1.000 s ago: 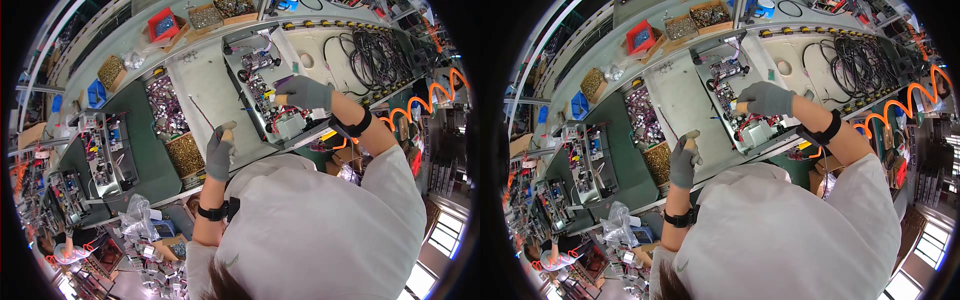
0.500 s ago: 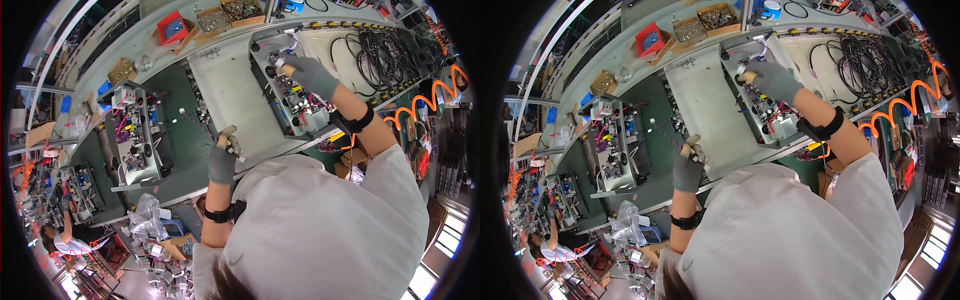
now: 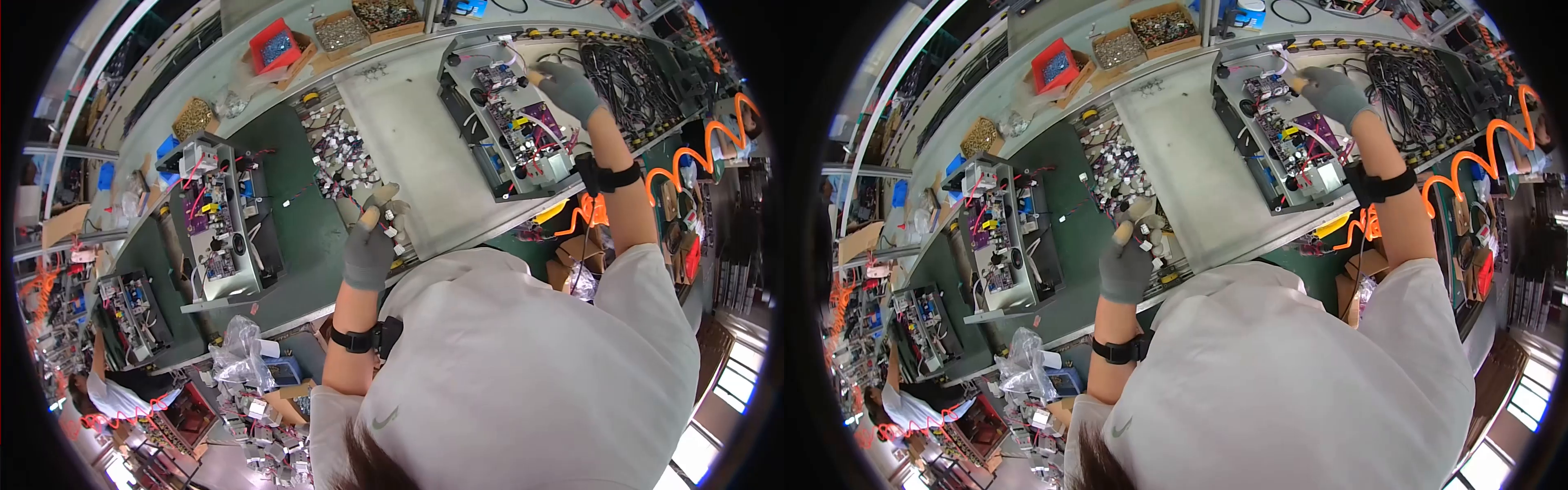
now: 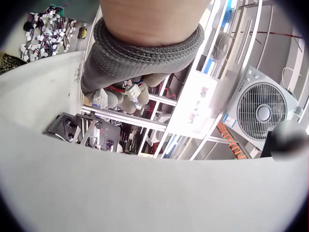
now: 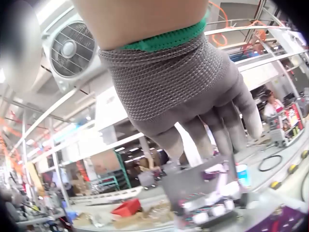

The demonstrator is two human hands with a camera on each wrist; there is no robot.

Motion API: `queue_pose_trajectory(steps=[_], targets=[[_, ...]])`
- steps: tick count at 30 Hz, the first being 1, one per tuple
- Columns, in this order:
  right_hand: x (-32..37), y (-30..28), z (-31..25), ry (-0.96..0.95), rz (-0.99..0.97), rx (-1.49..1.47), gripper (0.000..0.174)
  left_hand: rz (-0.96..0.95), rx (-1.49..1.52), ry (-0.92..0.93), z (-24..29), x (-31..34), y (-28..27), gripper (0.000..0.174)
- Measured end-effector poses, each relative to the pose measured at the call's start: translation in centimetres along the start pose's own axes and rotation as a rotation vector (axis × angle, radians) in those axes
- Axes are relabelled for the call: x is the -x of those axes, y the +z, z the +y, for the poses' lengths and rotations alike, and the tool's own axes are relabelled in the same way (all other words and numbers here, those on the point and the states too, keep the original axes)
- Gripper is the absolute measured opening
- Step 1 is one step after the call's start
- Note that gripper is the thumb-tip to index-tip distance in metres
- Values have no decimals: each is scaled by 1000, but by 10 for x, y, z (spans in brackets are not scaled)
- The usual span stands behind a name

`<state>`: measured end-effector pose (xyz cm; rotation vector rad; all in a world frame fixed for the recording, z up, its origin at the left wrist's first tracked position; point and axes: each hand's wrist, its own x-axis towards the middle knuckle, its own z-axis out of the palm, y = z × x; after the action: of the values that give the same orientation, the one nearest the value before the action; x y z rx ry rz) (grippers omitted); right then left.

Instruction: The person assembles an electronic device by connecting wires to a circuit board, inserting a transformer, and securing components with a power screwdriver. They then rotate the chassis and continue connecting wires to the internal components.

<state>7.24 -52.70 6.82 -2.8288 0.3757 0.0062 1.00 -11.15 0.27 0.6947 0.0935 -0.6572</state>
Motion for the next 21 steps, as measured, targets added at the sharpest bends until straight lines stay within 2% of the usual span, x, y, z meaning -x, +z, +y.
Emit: queue_pose_trajectory(steps=[1,2,3,4,6,7,9,12,16,20,21], targets=[[21,-15,-35,-74,-36,-45,36,56,-69,-47,-2,-4,6,46],[40,-25,-60,-52,-72,-7,35,30,-68,-64,-3,-7,8,46],[53,-27,-62,-130,-106,82,33,28,-162,-56,-4,-8,9,45],[67,-33,-61,-47,-263,15,33,24,-256,-45,-3,-9,11,43],[96,-41,-43,-146,-400,150,40,55,-281,-67,-3,-5,15,39],[106,-42,-33,-129,-395,157,40,91,-276,-65,-4,-3,11,38],[122,-36,-15,-76,-602,219,41,155,-217,-35,-6,-1,14,33],[141,-5,3,-194,-296,269,32,225,-154,-80,-13,1,3,24],[143,-2,-8,-154,-330,298,27,124,-194,-98,-14,-2,-4,23],[150,26,-55,-208,-264,137,19,140,-290,-70,-20,-9,2,33],[150,24,-80,-229,-312,91,18,79,-230,-55,-21,-12,3,36]])
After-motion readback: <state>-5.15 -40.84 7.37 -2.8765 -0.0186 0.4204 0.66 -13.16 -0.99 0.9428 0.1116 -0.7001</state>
